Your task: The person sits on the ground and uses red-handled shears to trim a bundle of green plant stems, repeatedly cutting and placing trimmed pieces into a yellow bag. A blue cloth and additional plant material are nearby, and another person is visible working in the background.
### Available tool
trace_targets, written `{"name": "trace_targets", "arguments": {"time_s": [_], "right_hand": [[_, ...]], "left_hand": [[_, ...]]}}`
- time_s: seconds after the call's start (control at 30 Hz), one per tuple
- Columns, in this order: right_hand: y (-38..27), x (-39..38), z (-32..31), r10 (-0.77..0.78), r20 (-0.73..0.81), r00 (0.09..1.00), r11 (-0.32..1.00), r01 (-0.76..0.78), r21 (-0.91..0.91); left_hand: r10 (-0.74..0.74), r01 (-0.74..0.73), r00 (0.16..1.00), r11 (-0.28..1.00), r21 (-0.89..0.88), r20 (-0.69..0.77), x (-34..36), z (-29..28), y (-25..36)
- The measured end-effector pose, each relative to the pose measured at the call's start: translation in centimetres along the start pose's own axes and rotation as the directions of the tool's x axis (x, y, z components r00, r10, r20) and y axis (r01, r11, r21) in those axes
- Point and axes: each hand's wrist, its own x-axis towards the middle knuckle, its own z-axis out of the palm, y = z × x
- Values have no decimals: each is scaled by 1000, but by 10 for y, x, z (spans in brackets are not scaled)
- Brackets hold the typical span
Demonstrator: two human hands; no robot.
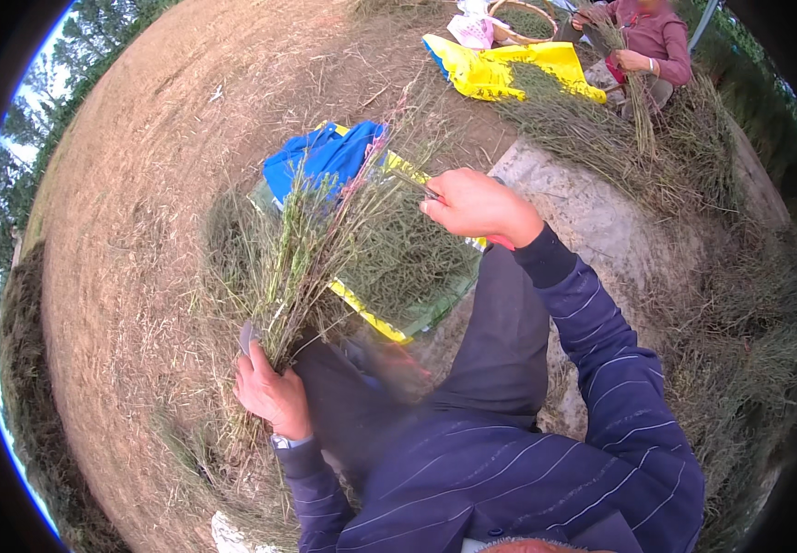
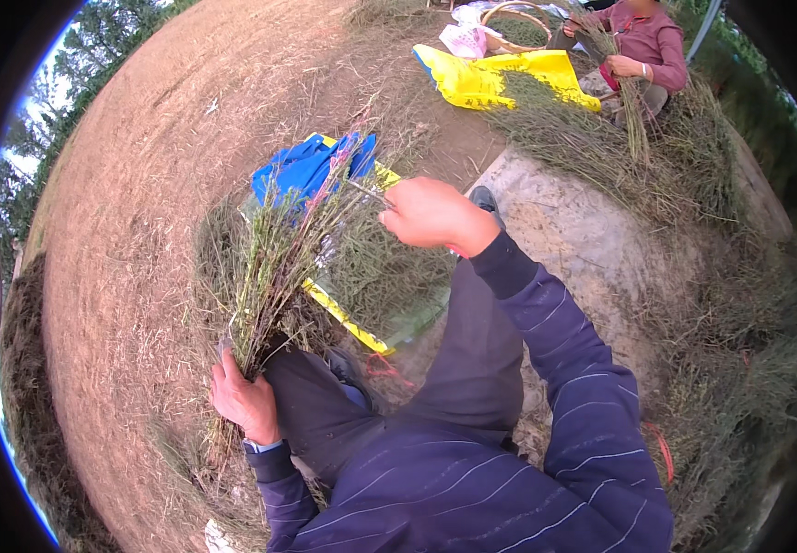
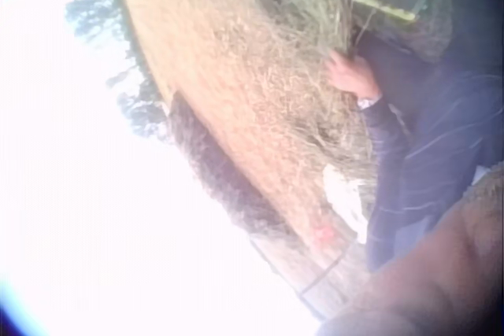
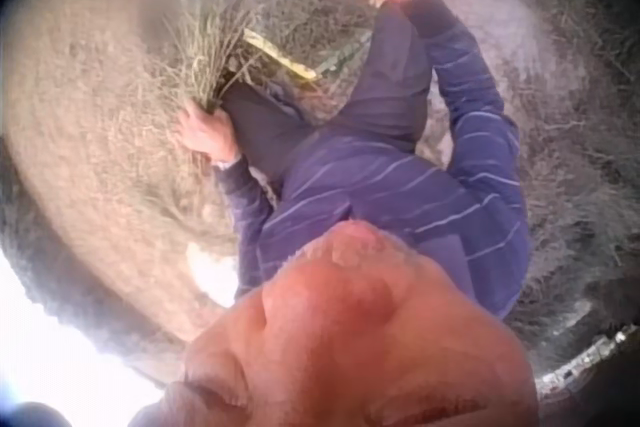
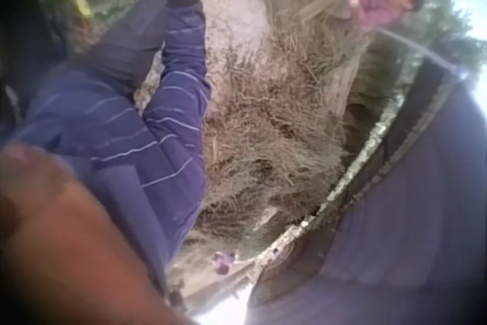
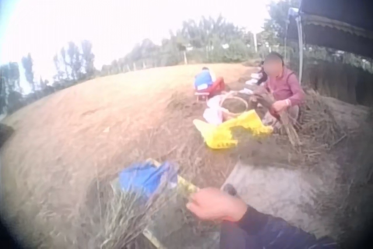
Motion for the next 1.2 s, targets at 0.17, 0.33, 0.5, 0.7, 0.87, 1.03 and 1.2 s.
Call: {"name": "trace_targets", "arguments": {"time_s": [0.17,0.33,0.5,0.7,0.87,1.03,1.2], "right_hand": [[0,14,17,16,-101,995,998,-22,-55],[-7,15,6,58,-4,998,996,-58,-71],[-15,24,4,63,63,996,986,-52,-160],[-14,22,28,-20,-129,991,1000,17,-26],[-8,-7,30,104,-104,989,959,-72,276],[11,-19,24,160,-137,978,928,-101,359],[24,-34,7,257,109,960,880,-280,383]], "left_hand": [[10,-10,1000,1000,2,-4,-1,1,-1],[-10,10,1000,1000,-14,4,-1,1,-1],[14,-14,1000,1000,-8,-6,0,-1,1],[16,-18,999,999,-52,-39,-3,5,-6],[32,-36,997,998,-55,-66,-2,5,-5],[13,-14,1000,998,-55,-28,-2,7,-8],[8,-9,999,999,-46,-34,-1,6,-8]]}}
